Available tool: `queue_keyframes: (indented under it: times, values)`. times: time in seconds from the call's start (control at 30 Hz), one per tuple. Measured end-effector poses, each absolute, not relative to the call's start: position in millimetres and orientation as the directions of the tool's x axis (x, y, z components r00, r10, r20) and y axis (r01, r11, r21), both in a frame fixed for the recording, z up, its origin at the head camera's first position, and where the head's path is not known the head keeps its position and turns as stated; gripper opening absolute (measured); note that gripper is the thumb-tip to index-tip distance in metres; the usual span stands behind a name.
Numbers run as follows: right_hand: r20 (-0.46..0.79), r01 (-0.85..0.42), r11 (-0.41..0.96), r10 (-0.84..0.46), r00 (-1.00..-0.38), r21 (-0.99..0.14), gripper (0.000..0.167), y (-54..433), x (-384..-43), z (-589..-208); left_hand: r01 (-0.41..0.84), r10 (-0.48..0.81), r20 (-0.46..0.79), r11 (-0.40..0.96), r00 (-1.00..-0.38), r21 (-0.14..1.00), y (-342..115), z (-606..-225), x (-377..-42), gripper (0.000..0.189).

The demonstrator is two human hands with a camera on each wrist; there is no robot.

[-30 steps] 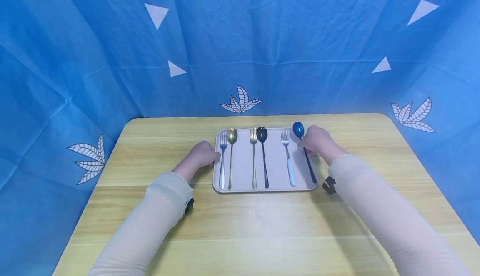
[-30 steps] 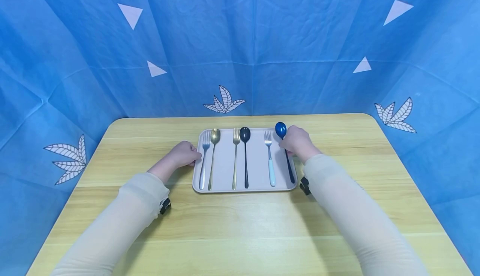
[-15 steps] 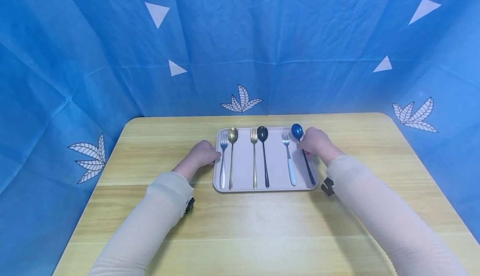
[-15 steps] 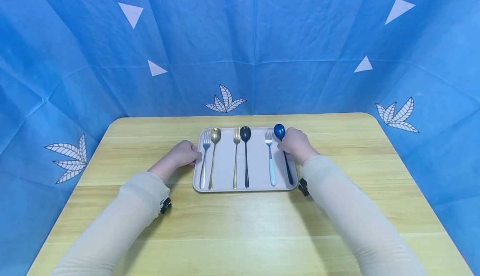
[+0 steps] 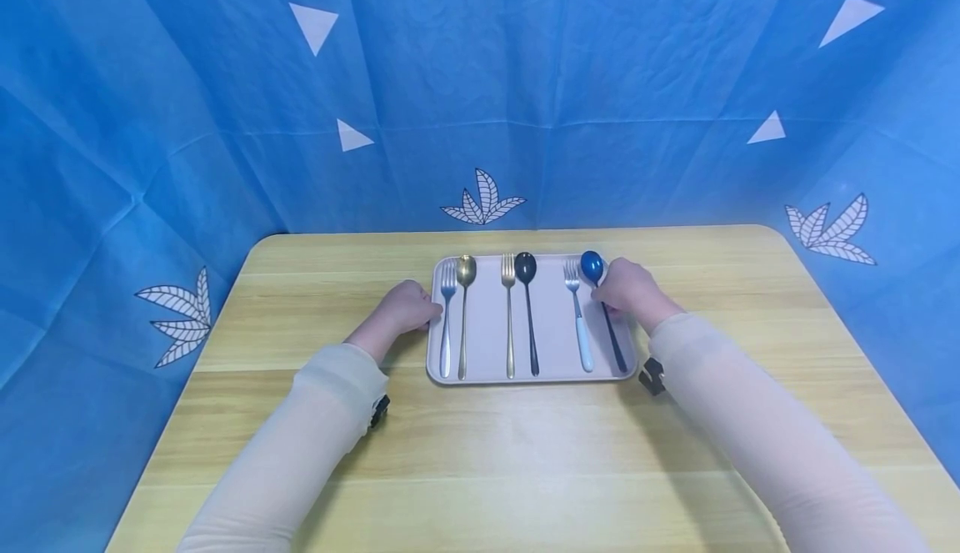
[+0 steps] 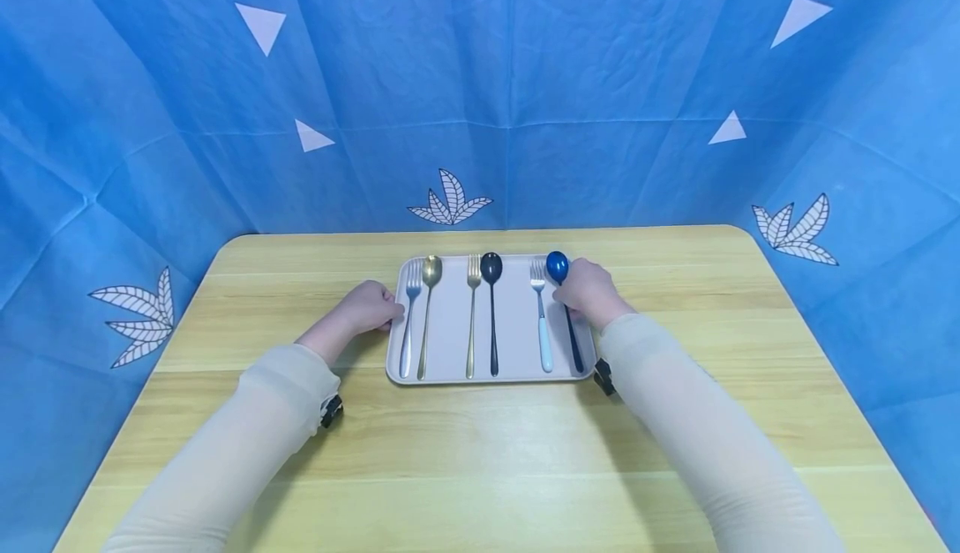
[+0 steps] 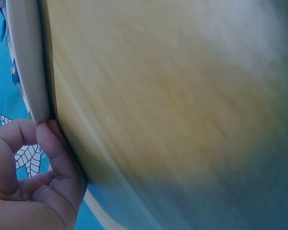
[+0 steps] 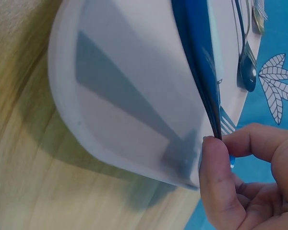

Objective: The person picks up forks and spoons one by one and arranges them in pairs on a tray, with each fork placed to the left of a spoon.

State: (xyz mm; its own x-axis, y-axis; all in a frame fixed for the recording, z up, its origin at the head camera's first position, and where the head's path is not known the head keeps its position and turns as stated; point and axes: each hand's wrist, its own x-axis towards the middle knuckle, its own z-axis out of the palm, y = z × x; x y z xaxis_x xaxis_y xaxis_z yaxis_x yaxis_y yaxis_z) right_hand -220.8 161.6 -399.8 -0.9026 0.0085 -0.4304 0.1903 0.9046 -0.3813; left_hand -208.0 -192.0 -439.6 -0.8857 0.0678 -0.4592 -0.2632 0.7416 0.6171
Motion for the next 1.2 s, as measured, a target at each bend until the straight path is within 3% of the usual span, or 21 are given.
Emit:
queue_keyframes:
  times: [1.2]
  values:
    - [-0.422,0.217,0.888,0.028,-0.906,-0.406,0.023,156.4,-222.0,-411.3,-0.255,0.084,-0.458,0.735,-0.885,0.628,-194.4,-441.8,-210.3,0.031]
